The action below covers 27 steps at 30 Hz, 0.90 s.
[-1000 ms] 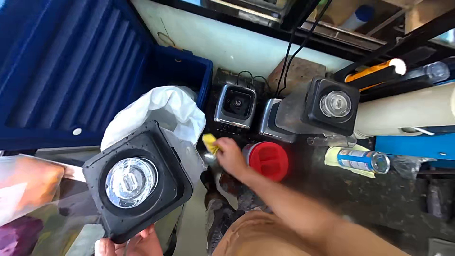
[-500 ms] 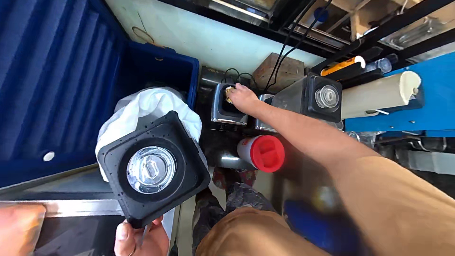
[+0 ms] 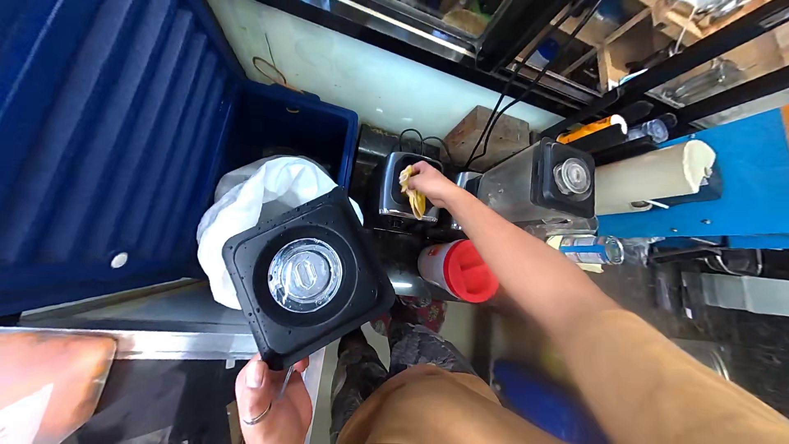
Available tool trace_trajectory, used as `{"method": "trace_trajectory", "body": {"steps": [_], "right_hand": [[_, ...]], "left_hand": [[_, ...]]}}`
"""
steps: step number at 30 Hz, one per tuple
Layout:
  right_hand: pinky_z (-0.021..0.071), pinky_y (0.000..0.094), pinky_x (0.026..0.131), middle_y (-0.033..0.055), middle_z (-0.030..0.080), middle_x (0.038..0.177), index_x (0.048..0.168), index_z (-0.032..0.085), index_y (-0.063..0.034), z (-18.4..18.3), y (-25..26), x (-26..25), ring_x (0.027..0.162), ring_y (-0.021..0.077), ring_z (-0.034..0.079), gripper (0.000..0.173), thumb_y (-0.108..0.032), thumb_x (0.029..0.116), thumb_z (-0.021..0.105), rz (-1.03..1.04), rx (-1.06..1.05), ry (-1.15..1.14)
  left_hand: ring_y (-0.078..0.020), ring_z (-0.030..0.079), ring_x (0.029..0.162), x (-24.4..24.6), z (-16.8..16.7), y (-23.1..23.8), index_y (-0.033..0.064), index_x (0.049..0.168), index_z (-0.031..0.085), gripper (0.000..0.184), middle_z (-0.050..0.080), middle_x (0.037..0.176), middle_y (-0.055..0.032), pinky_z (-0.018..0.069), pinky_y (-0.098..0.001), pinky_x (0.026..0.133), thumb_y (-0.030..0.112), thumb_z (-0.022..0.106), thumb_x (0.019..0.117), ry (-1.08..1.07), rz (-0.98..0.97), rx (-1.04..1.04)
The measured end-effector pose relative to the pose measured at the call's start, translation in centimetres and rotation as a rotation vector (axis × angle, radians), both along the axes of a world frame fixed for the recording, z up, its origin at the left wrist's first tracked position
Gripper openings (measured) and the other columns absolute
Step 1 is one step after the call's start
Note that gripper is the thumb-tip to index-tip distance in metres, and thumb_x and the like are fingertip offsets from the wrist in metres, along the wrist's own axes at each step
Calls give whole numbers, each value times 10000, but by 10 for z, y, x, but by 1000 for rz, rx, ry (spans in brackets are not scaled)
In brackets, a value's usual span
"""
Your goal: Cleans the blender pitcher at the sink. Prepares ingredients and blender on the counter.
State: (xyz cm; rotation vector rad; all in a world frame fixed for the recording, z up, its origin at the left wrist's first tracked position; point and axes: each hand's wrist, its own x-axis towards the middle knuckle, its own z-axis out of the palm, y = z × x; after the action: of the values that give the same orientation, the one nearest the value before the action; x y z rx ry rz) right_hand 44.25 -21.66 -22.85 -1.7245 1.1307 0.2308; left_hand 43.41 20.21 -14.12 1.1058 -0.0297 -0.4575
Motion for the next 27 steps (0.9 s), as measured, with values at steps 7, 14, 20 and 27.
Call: {"method": "trace_trajectory", "body": {"steps": [7,14,20,27], "right_hand": [[562,607,880,198,694,1080,1227,587,-45,11,-19,-1,1027,370,688,298,-80,936,642,296,-443,-52],[486,606,1021,245,669,1220,1303,627,-50,-4,-29,-21,1231,467,581,315,-78,1000,544,880,-887,216],[523,664,886,285,675,1126,1318,586,-47,14,6,-28,1124,496,634,342,-174,1002,562,780,-619,302],[578,513,769,167,685,1144,1368,488,-110,29,13,-81,936,295,691,387,-128,988,558,-18,116,-362]], "left_hand": [[-41,677,686,-13,6,-20,279,989,776,418,729,759,73,562,-213,690,640,572,937,-34,42,50],[-56,684,706,-38,19,-52,289,973,757,391,728,775,74,573,-232,704,622,554,955,-62,83,51],[-77,680,737,-43,39,-93,245,893,716,386,703,747,65,570,-266,767,517,475,1024,-118,72,7],[-70,654,821,-36,67,-162,237,944,673,365,674,800,86,536,-288,874,486,430,1056,-201,-9,42]]}}
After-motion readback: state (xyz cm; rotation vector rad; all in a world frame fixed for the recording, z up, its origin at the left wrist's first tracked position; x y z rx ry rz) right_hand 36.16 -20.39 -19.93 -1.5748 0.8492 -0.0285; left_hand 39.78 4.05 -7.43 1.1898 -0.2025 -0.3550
